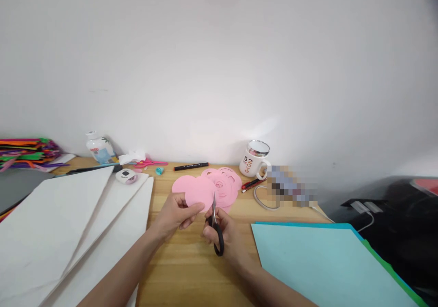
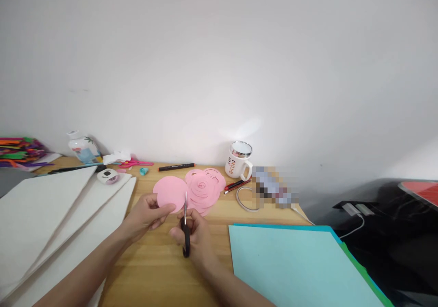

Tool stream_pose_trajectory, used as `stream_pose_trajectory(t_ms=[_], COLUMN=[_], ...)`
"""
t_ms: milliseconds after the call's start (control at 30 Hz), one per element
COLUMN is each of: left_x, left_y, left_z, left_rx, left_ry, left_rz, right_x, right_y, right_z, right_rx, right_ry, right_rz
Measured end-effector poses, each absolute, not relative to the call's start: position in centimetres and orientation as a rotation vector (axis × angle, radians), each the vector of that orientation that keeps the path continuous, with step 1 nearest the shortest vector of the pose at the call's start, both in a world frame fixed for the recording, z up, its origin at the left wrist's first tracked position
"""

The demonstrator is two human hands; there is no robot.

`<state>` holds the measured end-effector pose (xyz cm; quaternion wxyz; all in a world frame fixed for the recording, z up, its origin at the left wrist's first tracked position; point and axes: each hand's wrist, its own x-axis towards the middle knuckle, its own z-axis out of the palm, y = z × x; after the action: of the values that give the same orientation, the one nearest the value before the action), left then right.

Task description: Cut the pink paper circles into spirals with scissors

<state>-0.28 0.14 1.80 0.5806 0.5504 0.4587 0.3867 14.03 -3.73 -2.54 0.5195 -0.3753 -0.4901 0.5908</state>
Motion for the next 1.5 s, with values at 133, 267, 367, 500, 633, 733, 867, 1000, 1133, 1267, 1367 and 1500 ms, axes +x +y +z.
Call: stream_pose_trajectory(t_ms=[133, 267, 367, 500, 633, 733, 867, 1000, 1133, 1267, 1367, 1500], left_x=[-0.27, -0.29, -0.35, -0.42, -0.29, -0.13, -0.12, -0.25, -0.27, -0.29, -0.31, -0.36], left_y=[0.11, 0.14, 0.21, 0.30, 0.20, 0.04, -0.03, 0.02, 0.02, 0.08, 0.13, 0.17], left_z=[1.98, 2.02, 1.97, 1.90, 1.94, 1.95, 1.81, 1.74, 1.86, 1.87, 1.83, 1.80], left_rx=[1.278, 1.269, 1.261, 1.246, 1.212, 1.187, 1.226, 1.297, 1.301, 1.286, 1.279, 1.255], left_ry=[1.062, 1.071, 1.080, 1.074, 1.024, 0.999, 1.043, 1.032, 1.045, 1.087, 1.095, 1.098], left_rz=[0.932, 0.942, 0.945, 0.962, 0.945, 0.894, 0.888, 0.868, 0.863, 0.887, 0.890, 0.910], right_x=[14.07, 14.01, 13.95, 13.93, 13.94, 13.84, 13.79, 14.05, 14.24, 14.17, 14.11, 14.10], right_y=[-3.79, -3.83, -3.80, -3.78, -3.89, -3.96, -3.85, -3.57, -3.36, -3.34, -3.41, -3.50], right_z=[-2.37, -2.36, -2.46, -2.50, -2.40, -2.57, -3.01, -2.99, -2.93, -3.19, -3.12, -2.73], right_rx=[-0.927, -0.960, -0.964, -0.990, -0.974, -0.952, -0.932, -0.911, -0.890, -0.893, -0.903, -0.911], right_ry=[-1.174, -1.158, -1.145, -1.151, -1.151, -1.154, -1.163, -1.215, -1.235, -1.203, -1.181, -1.164], right_rz=[1.428, 1.436, 1.439, 1.433, 1.435, 1.455, 1.452, 1.380, 1.369, 1.411, 1.432, 1.437])
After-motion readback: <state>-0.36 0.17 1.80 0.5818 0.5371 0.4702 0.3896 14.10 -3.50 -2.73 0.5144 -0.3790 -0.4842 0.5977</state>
